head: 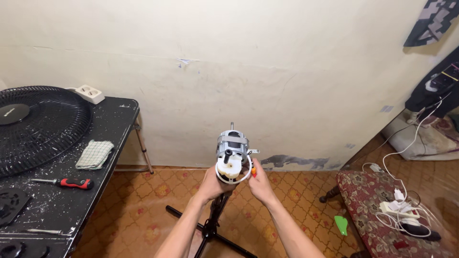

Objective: The person uses a screwdriver to tighten screws on the motor housing of a standing electric fan. The person repeatedly adjusts the motor assembly and secures it to the stand while other fan parts remain on a nearby table.

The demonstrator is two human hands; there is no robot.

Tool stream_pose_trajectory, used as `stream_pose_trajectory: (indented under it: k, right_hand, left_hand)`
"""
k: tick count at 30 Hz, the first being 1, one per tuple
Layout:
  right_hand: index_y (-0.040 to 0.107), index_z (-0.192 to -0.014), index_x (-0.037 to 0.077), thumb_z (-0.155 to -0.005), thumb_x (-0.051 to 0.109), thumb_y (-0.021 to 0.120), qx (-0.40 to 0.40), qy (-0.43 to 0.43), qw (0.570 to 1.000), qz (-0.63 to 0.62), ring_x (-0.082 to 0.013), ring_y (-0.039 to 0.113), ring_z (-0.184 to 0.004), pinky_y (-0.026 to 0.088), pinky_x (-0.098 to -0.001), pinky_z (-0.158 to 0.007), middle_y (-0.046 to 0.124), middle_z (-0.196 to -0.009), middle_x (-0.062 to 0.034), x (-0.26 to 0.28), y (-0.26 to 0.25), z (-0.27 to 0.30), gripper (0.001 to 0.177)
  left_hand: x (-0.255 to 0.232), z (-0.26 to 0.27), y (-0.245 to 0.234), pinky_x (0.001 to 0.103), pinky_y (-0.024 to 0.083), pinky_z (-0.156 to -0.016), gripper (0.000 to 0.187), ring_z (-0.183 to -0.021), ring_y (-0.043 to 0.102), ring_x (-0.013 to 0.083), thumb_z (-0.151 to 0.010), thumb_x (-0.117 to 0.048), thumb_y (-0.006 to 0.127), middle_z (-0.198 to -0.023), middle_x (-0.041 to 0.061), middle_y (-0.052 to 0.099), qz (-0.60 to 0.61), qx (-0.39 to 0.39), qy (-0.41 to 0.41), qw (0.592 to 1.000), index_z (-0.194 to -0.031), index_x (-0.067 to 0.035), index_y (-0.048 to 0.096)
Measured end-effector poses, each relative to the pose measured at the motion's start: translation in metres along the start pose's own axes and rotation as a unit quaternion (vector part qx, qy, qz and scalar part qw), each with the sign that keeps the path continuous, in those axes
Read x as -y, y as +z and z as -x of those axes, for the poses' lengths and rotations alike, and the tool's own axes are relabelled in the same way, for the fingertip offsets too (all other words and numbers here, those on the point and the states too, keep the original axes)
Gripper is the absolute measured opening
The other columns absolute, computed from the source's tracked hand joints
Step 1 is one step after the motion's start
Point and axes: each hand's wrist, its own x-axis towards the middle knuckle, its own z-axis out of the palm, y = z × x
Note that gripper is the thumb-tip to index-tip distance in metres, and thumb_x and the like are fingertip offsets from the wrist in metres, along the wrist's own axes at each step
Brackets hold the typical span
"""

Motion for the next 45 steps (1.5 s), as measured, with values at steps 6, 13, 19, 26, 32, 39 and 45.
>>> stream_pose_trajectory:
  k: [6, 13, 19, 26, 32, 39, 45]
  right_hand:
    - [0.048, -0.141, 0.004, -0.098, 0.004, 0.056, 0.034, 0.005, 0.999, 0.017, -0.0118, 0.055, -0.121, 0.042, -0.0279, -0.105, 0.063, -0.130, -0.0027, -0.021, 0.006, 0.012, 0.044]
    - [0.057, -0.139, -0.001, -0.103, 0.005, 0.055, 0.038, 0.083, 0.996, -0.007, -0.0201, 0.052, -0.110, 0.040, -0.0353, -0.095, 0.064, -0.120, -0.0098, -0.019, 0.008, 0.020, 0.037]
    - [0.056, -0.135, 0.002, -0.102, 0.008, 0.055, 0.063, -0.013, 0.998, 0.003, -0.0101, 0.056, -0.117, 0.043, -0.0280, -0.104, 0.065, -0.126, -0.0019, 0.002, 0.021, 0.024, 0.033]
    - [0.065, -0.123, 0.000, -0.102, 0.002, 0.052, -0.008, 0.031, 0.998, 0.062, -0.0145, 0.059, -0.102, 0.048, -0.0297, -0.092, 0.069, -0.111, -0.0055, -0.050, 0.001, 0.018, 0.025]
    - [0.064, -0.116, -0.003, -0.100, -0.004, 0.052, -0.038, 0.046, 0.998, -0.004, -0.0181, 0.065, -0.105, 0.053, -0.0323, -0.096, 0.071, -0.111, -0.0094, -0.106, -0.014, 0.010, 0.020]
    - [0.061, -0.128, 0.000, -0.098, 0.002, 0.056, 0.016, 0.109, 0.994, 0.020, -0.0156, 0.064, -0.114, 0.049, -0.0301, -0.102, 0.072, -0.122, -0.0064, -0.111, 0.021, 0.022, 0.031]
    - [0.064, -0.129, 0.002, -0.098, 0.002, 0.052, 0.037, 0.139, 0.989, 0.044, -0.0163, 0.060, -0.106, 0.049, -0.0304, -0.093, 0.071, -0.117, -0.0065, -0.101, 0.019, 0.030, 0.033]
  left_hand:
    - [0.022, 0.011, -0.004, 0.033, 0.057, -0.091, 0.070, -0.103, 0.072, 0.0143, -0.061, -0.018, 0.092, -0.113, 0.005, 0.076, -0.006, -0.002, 0.000, 1.000, -0.125, -0.009, 0.064]
    - [0.042, 0.005, -0.018, 0.032, 0.056, -0.092, 0.077, -0.104, 0.069, 0.0152, -0.059, -0.015, 0.090, -0.116, 0.004, 0.074, 0.026, 0.021, -0.014, 0.999, -0.130, -0.009, 0.060]
    - [0.041, -0.004, -0.025, 0.032, 0.056, -0.091, 0.063, -0.103, 0.071, 0.0141, -0.062, -0.018, 0.092, -0.114, 0.003, 0.077, -0.045, 0.082, 0.004, 0.996, -0.121, -0.009, 0.071]
    - [0.017, 0.002, -0.023, 0.033, 0.057, -0.088, 0.069, -0.101, 0.070, 0.0154, -0.060, -0.015, 0.089, -0.113, 0.005, 0.076, 0.020, 0.066, -0.030, 0.997, -0.124, -0.008, 0.065]
    - [0.007, 0.018, -0.018, 0.037, 0.059, -0.081, 0.070, -0.093, 0.072, 0.0206, -0.056, -0.012, 0.086, -0.105, 0.006, 0.076, 0.027, 0.002, -0.072, 0.997, -0.122, -0.011, 0.063]
    - [0.021, 0.025, -0.015, 0.035, 0.057, -0.088, 0.071, -0.100, 0.073, 0.0216, -0.056, -0.017, 0.091, -0.109, 0.007, 0.076, 0.006, -0.042, 0.007, 0.999, -0.121, -0.010, 0.063]
    - [0.023, 0.030, -0.015, 0.035, 0.057, -0.086, 0.069, -0.100, 0.072, 0.0216, -0.058, -0.014, 0.091, -0.111, 0.008, 0.075, 0.003, -0.046, 0.050, 0.998, -0.122, -0.008, 0.064]
